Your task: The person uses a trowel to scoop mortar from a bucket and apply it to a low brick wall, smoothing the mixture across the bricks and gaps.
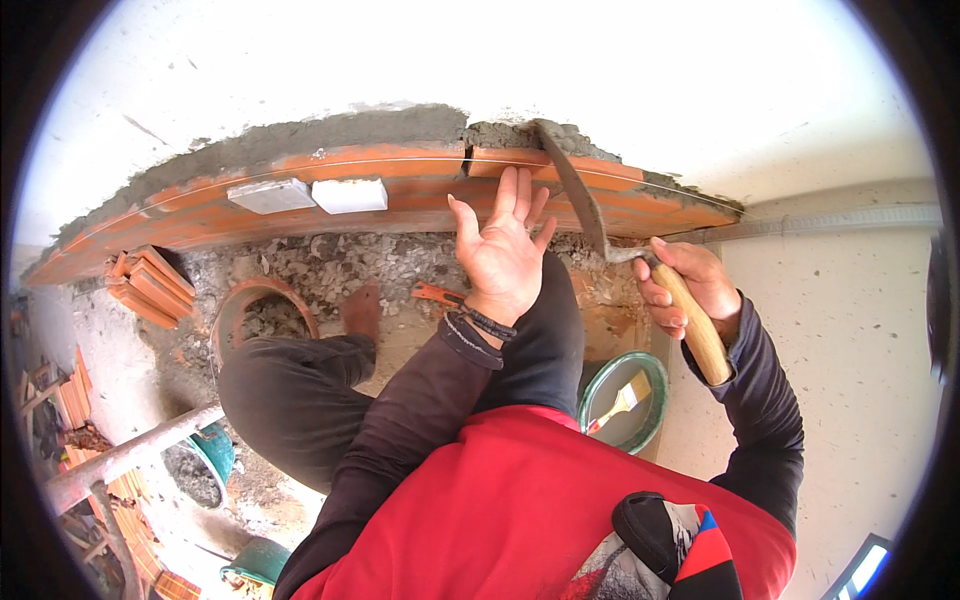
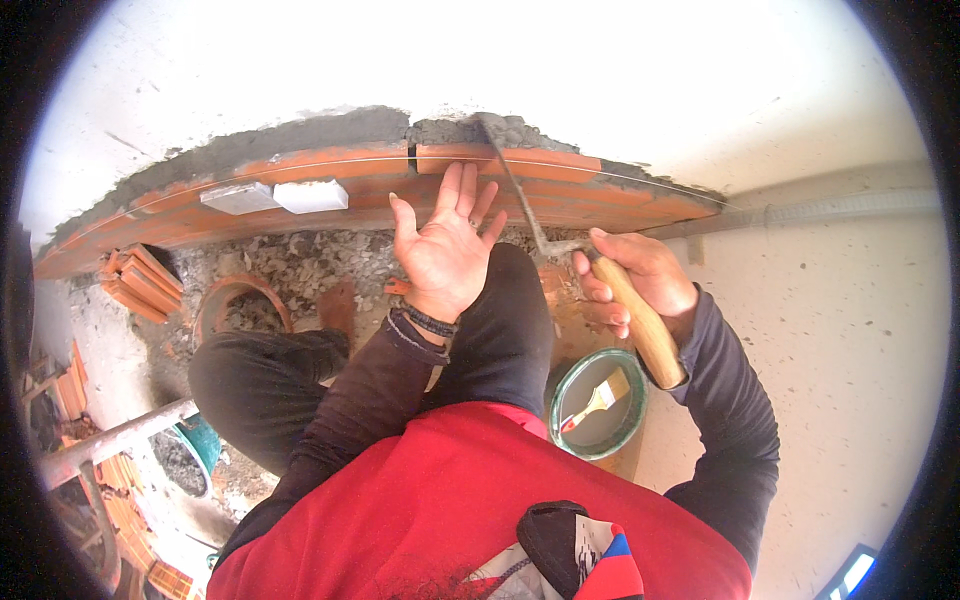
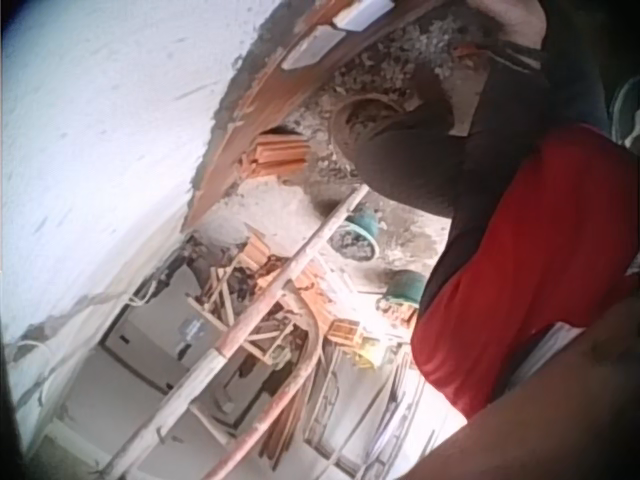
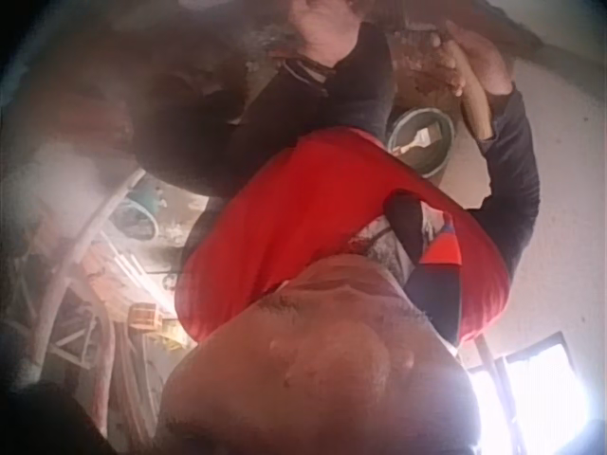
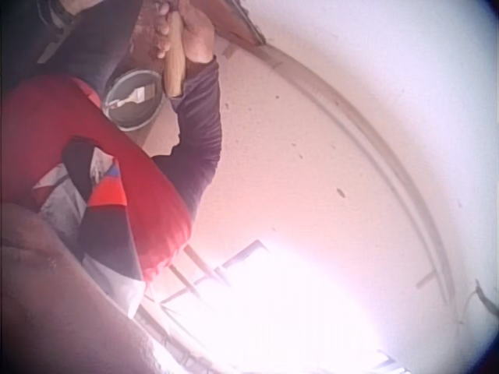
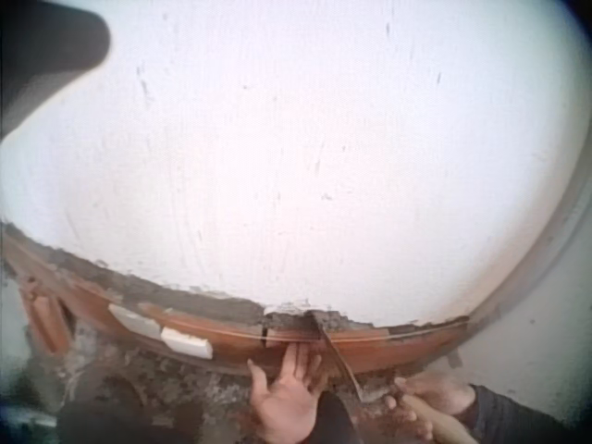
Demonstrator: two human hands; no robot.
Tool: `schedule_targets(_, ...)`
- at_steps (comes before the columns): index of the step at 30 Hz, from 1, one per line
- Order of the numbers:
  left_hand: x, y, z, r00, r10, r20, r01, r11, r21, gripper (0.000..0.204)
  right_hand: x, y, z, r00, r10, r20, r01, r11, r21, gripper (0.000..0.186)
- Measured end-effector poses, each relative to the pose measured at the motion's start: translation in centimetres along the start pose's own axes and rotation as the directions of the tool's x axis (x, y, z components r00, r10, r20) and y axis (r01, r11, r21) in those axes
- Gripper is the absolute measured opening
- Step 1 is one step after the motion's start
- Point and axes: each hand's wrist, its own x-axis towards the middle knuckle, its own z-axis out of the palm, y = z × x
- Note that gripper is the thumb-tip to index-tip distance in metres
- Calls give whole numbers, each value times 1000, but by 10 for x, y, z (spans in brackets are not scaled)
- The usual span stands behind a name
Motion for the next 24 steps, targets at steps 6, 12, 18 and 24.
schedule_targets(6,1,-1,0,1000,-8,15,8,1000,0,95,-23,-4,-36,996,-26,-91,23,999,-38,43)
schedule_targets(12,1,-1,0,1000,-7,23,6,1000,9,95,-35,-7,-47,996,-84,28,86,992,-89,38)
schedule_targets(18,1,0,0,1000,-11,24,10,1000,16,95,-47,-13,-48,976,-215,-39,181,897,-403,35)
schedule_targets(24,0,2,1,1000,-22,21,21,999,32,95,-54,0,-38,708,-706,-31,42,86,-995,18)
